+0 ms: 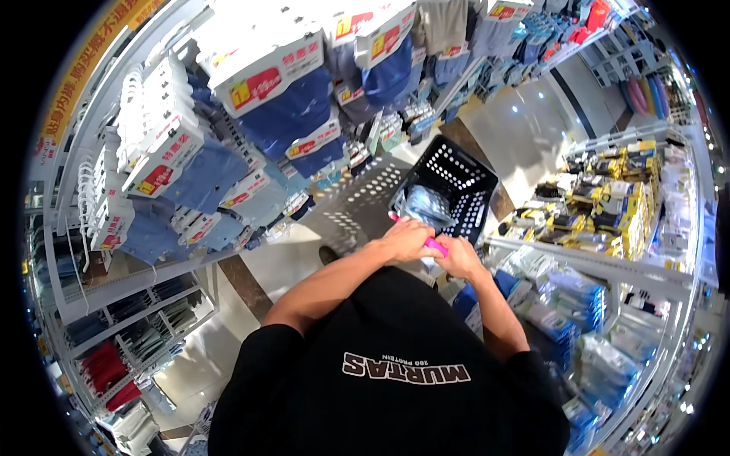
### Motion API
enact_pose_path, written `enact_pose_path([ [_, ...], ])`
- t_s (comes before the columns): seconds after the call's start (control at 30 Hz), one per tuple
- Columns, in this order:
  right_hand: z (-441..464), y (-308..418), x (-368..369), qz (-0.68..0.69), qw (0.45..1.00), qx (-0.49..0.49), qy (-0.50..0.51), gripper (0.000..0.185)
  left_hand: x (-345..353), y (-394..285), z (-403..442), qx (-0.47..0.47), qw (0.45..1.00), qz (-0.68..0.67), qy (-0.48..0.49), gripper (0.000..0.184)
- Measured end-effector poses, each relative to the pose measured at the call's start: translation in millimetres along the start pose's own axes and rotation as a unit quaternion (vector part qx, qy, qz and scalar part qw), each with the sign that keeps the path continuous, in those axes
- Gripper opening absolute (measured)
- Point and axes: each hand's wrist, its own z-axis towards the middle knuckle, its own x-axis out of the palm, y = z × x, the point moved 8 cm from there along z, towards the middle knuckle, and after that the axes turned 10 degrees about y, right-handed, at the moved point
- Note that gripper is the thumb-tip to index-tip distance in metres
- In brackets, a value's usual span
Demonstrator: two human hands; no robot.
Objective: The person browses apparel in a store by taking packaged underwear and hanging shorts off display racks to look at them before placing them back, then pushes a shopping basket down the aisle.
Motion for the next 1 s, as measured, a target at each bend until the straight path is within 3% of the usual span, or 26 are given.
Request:
enact_pose_path([
  [0.03,-11,4,0,0.0,1.0,-0.001,0.001,0.024,6,-8,-3,0.001,1.0,-0.011,0.016,0.055],
  [0.07,-18,7,-4,0.0,1.0,0.015,0.009,0.024,11,-6,-3,0.042,0.996,-0.007,-0.084,0.055],
  [0.1,17,34,26,-0.011,1.0,0.004,-0.02,0.024,6,34,-35,0.038,0.997,0.007,-0.074,0.055],
  [0.2,16,54,50,-0.046,0.998,-0.012,-0.043,0.025,9,39,-68,0.007,0.999,0.0,-0.031,0.056],
  [0.23,24,71,56,-0.043,0.997,-0.033,-0.054,0.024,3,47,-87,0.023,0.997,0.013,-0.077,0.054],
  [0.4,34,80,47,-0.043,0.996,0.024,-0.071,0.025,2,66,-110,0.066,0.99,0.015,-0.126,0.047],
  [0.5,34,74,48,-0.037,0.994,0.021,-0.097,0.024,-8,67,-149,0.115,0.962,0.028,-0.247,0.055],
  [0.53,30,69,48,-0.001,0.994,0.035,-0.103,0.022,-6,67,-161,0.109,0.963,0.01,-0.245,0.055],
  [0.63,19,55,44,0.005,0.989,0.052,-0.138,0.023,18,96,-175,0.018,0.995,-0.064,-0.075,0.041],
  [0.77,15,35,43,0.028,0.982,0.094,-0.164,0.02,13,124,-242,-0.024,0.971,-0.17,-0.164,0.036],
  [0.83,31,44,34,0.028,0.973,0.014,-0.23,0.017,1,134,-289,-0.067,0.943,-0.235,-0.226,0.035],
  [0.97,35,35,24,-0.002,0.976,0.03,-0.214,0.021,-21,153,-395,-0.122,0.865,-0.205,-0.441,0.033],
  [1.0,38,34,22,0.01,0.975,0.039,-0.217,0.021,-31,159,-428,-0.131,0.821,-0.226,-0.508,0.029],
])
